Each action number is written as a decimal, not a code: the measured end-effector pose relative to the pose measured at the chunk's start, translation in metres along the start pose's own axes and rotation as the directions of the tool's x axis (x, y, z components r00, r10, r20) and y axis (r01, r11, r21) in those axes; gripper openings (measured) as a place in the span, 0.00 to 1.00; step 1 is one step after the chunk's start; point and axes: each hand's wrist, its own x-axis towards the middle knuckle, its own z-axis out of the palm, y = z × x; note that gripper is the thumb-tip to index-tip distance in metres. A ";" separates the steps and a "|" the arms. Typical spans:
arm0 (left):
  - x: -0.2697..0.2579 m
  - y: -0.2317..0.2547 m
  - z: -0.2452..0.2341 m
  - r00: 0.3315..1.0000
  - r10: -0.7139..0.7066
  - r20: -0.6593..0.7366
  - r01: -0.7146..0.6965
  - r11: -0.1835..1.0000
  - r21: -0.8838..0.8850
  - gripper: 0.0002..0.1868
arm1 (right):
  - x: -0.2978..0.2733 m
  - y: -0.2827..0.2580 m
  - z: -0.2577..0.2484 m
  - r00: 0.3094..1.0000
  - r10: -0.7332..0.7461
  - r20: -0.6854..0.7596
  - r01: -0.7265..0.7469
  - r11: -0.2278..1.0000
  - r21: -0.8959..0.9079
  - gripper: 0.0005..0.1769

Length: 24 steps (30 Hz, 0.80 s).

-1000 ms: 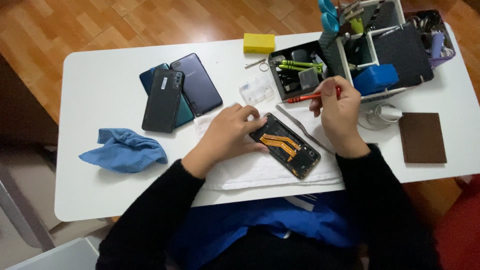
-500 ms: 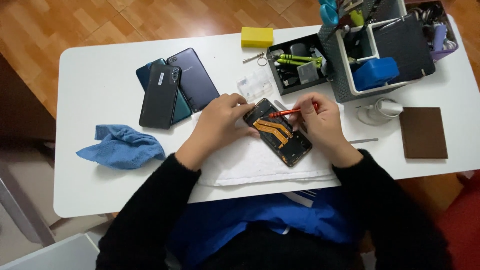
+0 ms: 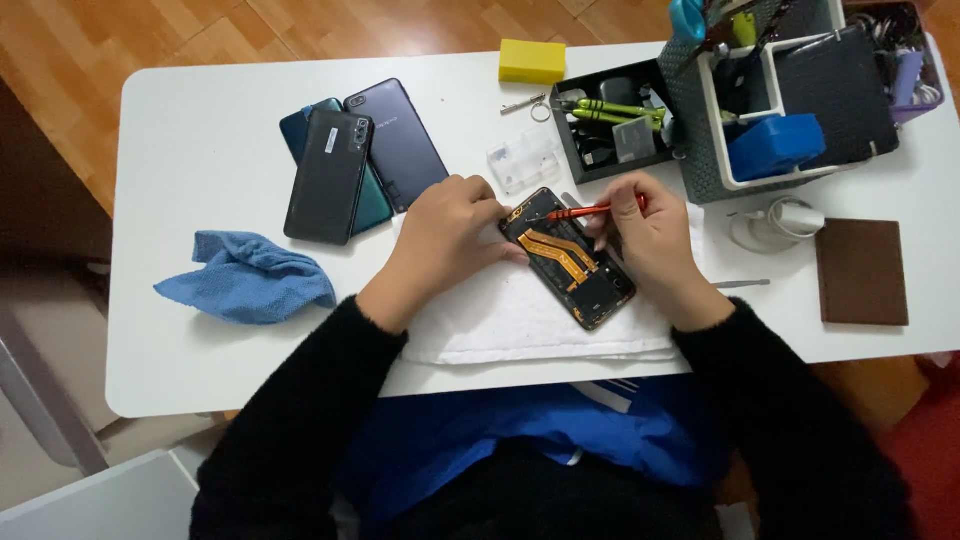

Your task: Finalizing the assembly of a smartphone by tightening internal screws and attaching the back cover.

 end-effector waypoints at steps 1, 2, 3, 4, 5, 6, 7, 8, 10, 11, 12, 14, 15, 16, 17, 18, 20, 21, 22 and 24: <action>0.000 0.000 0.001 1.000 0.002 -0.005 -0.002 1.000 0.006 0.27 | 0.001 0.000 0.000 1.000 0.014 -0.009 -0.014 0.999 0.034 0.23; -0.001 0.000 0.000 1.000 0.001 -0.005 -0.001 1.000 0.005 0.27 | 0.000 0.000 0.000 1.000 0.016 -0.008 -0.016 0.999 0.033 0.23; 0.000 0.001 -0.001 1.000 0.008 -0.008 -0.008 1.000 0.003 0.27 | 0.000 -0.001 0.000 1.000 0.017 -0.011 -0.016 0.999 0.033 0.22; 0.000 0.001 -0.002 1.000 0.015 -0.011 -0.015 1.000 0.002 0.27 | 0.000 -0.002 0.000 1.000 0.017 -0.013 -0.016 0.999 0.033 0.22; 0.000 0.002 -0.003 1.000 0.013 -0.010 -0.013 1.000 0.002 0.27 | 0.001 0.000 -0.001 1.000 0.018 -0.012 -0.018 0.999 0.033 0.22; 0.001 0.003 -0.005 1.000 0.010 -0.006 -0.010 1.000 0.000 0.26 | 0.001 0.001 -0.003 1.000 0.006 0.010 -0.006 1.000 0.000 0.23; 0.001 0.004 -0.006 1.000 0.008 -0.001 -0.008 1.000 -0.002 0.26 | 0.002 0.002 -0.005 0.999 -0.006 0.033 0.007 0.999 -0.032 0.23; 0.001 0.004 -0.006 1.000 0.007 -0.001 -0.007 1.000 -0.003 0.26 | 0.002 0.003 -0.004 0.999 -0.005 0.033 0.006 0.999 -0.033 0.23; 0.000 0.003 -0.005 1.000 0.013 0.006 -0.013 1.000 -0.001 0.25 | 0.002 0.003 -0.002 1.000 0.018 0.010 -0.018 0.999 0.040 0.22; 0.000 0.003 -0.004 1.000 0.012 0.006 -0.012 1.000 -0.002 0.25 | 0.002 0.002 -0.001 1.000 0.018 0.010 -0.019 0.999 0.040 0.22; 0.000 0.002 -0.004 1.000 0.021 0.003 -0.021 1.000 0.002 0.25 | 0.002 0.000 0.000 1.000 0.025 0.012 -0.025 0.998 0.051 0.22; 0.000 0.003 -0.005 1.000 0.029 -0.001 -0.029 1.000 0.006 0.26 | 0.001 -0.002 0.000 0.999 0.031 0.014 -0.032 0.998 0.062 0.21; 0.001 0.004 -0.006 1.000 0.031 0.000 -0.031 1.000 0.002 0.27 | 0.001 -0.003 -0.001 0.999 0.043 0.015 -0.043 0.997 0.061 0.22; 0.002 0.005 -0.007 0.999 0.033 0.001 -0.033 0.999 -0.001 0.27 | 0.001 -0.004 -0.002 0.998 0.054 0.015 -0.055 0.997 0.061 0.22; 0.003 0.006 -0.007 0.999 0.033 0.002 -0.033 0.999 -0.001 0.27 | 0.002 -0.005 -0.003 0.998 0.055 0.015 -0.056 0.997 0.061 0.22; 0.003 0.007 -0.007 0.998 0.050 -0.032 -0.053 0.993 -0.103 0.24 | 0.002 -0.007 -0.003 0.996 0.091 0.009 -0.092 0.994 0.056 0.23; 0.004 0.007 -0.005 0.996 0.064 -0.066 -0.076 0.976 -0.203 0.21 | 0.002 -0.008 -0.005 0.992 0.128 0.001 -0.128 0.990 0.051 0.24; 0.004 0.008 -0.002 0.997 0.039 -0.068 -0.055 0.967 -0.248 0.19 | 0.003 -0.007 -0.006 0.989 0.147 0.006 -0.147 0.986 0.082 0.24; 0.004 0.008 0.000 0.997 0.014 -0.070 -0.034 0.956 -0.292 0.16 | 0.003 -0.006 -0.006 0.986 0.165 0.012 -0.165 0.980 0.111 0.25; 0.002 0.007 0.008 0.996 0.017 -0.085 -0.043 0.952 -0.304 0.14 | 0.003 -0.005 -0.007 0.986 0.164 0.007 -0.164 0.980 0.116 0.25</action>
